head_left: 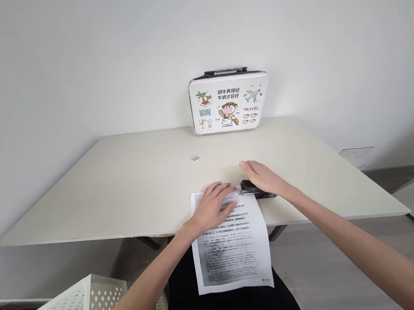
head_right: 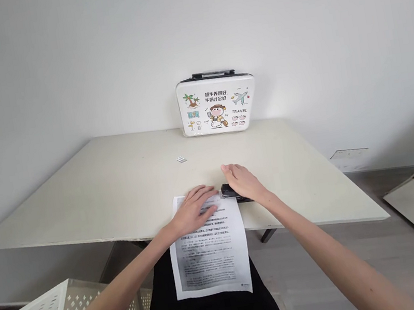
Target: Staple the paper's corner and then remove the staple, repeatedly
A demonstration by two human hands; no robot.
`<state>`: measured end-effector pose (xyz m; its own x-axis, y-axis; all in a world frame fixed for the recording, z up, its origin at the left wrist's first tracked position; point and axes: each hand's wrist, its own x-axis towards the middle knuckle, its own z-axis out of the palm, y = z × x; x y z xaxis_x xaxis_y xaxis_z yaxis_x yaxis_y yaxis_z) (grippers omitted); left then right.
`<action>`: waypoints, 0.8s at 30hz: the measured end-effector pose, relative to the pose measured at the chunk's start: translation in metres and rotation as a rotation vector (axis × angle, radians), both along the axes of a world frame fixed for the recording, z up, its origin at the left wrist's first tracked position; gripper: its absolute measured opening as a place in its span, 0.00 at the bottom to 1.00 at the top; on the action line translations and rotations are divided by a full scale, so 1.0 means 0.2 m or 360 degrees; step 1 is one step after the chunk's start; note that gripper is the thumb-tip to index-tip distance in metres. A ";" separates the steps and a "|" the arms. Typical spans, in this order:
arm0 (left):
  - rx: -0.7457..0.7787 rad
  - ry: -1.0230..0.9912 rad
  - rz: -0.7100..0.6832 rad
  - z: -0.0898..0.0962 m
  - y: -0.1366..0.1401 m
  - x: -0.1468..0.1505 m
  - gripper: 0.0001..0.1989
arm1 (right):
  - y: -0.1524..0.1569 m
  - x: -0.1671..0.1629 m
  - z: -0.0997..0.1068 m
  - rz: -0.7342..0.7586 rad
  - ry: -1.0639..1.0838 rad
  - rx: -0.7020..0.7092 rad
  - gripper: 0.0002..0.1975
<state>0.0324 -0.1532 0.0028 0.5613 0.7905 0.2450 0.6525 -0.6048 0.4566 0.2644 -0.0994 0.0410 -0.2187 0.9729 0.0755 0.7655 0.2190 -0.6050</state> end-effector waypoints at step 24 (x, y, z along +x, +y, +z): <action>0.0067 0.0025 0.0045 -0.09 0.01 0.04 0.37 | 0.08 -0.07 -0.02 0.0030 0.0005 -0.0124 0.37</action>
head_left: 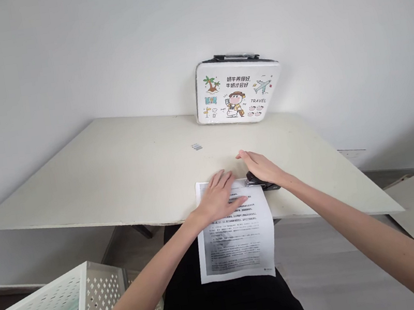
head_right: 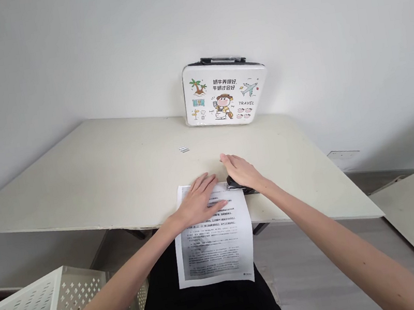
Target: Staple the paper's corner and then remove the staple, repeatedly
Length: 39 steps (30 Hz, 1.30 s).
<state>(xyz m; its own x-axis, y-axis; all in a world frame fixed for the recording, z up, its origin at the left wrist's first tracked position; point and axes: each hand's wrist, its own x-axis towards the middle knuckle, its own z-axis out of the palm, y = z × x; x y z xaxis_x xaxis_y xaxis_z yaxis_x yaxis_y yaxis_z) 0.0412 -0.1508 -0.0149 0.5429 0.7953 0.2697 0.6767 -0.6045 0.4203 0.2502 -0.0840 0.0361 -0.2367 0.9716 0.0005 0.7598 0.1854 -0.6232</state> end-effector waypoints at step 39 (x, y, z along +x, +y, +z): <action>-0.0014 0.0114 -0.0015 0.03 -0.03 0.00 0.37 | -0.03 -0.06 0.06 -0.0036 -0.0368 -0.0062 0.36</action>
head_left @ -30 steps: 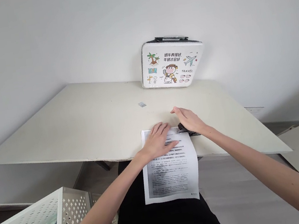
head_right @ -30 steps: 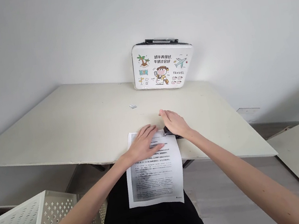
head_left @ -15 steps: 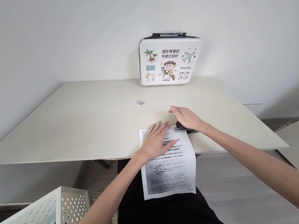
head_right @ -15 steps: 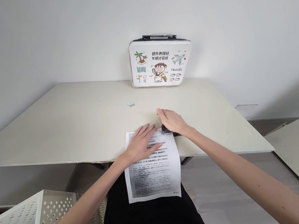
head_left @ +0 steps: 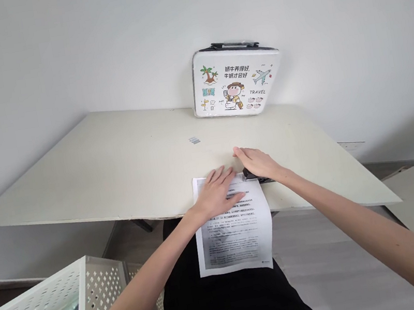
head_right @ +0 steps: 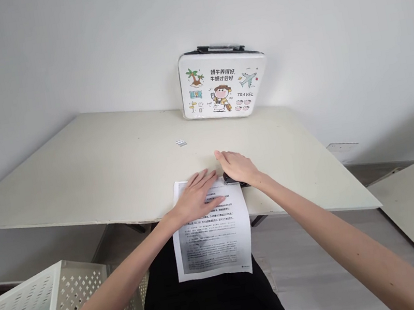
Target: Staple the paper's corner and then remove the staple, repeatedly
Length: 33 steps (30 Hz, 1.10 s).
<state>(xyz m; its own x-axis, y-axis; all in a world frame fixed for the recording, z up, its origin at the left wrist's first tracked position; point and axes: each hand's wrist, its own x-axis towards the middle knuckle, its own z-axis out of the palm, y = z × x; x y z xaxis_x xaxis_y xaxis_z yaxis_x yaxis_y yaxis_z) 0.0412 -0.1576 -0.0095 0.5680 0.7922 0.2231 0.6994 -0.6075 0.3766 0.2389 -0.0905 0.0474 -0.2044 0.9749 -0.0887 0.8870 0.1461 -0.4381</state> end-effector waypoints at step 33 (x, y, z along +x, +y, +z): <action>0.0060 0.0005 -0.0012 -0.03 0.01 0.00 0.36 | -0.01 -0.04 0.00 0.0001 -0.0102 0.0029 0.35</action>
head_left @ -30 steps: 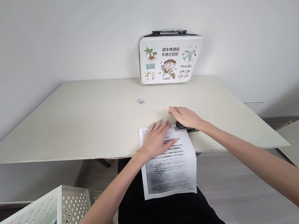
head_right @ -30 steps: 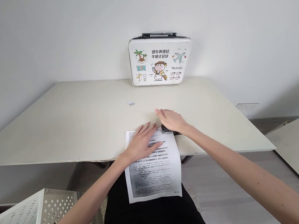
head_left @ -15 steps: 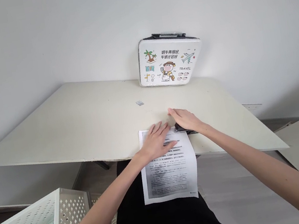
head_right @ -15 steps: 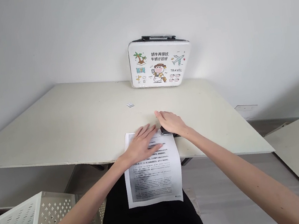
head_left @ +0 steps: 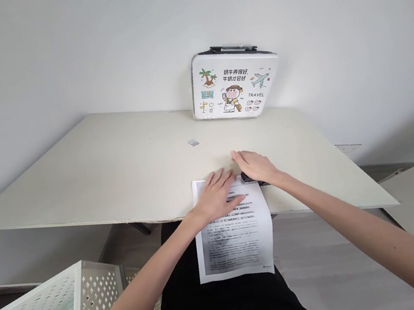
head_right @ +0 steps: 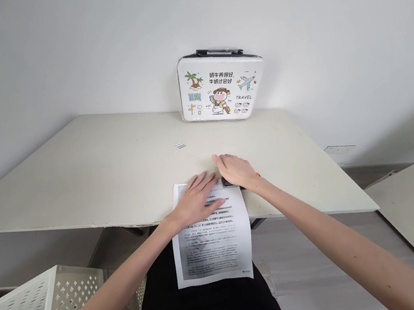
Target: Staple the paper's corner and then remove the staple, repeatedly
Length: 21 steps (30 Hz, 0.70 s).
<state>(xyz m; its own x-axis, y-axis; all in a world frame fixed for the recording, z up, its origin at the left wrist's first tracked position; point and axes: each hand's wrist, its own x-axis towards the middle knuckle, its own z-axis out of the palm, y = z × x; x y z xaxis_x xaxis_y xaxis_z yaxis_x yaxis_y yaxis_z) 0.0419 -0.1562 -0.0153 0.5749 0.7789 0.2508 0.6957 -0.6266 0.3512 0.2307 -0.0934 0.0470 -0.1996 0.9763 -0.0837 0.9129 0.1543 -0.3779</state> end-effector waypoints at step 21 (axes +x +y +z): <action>0.0066 -0.0058 0.0001 0.00 0.00 0.00 0.35 | -0.07 -0.13 -0.03 0.0171 -0.0582 0.0277 0.21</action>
<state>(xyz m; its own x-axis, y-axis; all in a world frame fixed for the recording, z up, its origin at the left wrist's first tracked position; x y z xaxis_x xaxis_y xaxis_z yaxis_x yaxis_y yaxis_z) 0.0409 -0.1568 -0.0144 0.5644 0.7677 0.3035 0.6833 -0.6407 0.3500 0.2057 -0.1070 0.0403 -0.2887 0.9574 -0.0034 0.9574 0.2887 0.0083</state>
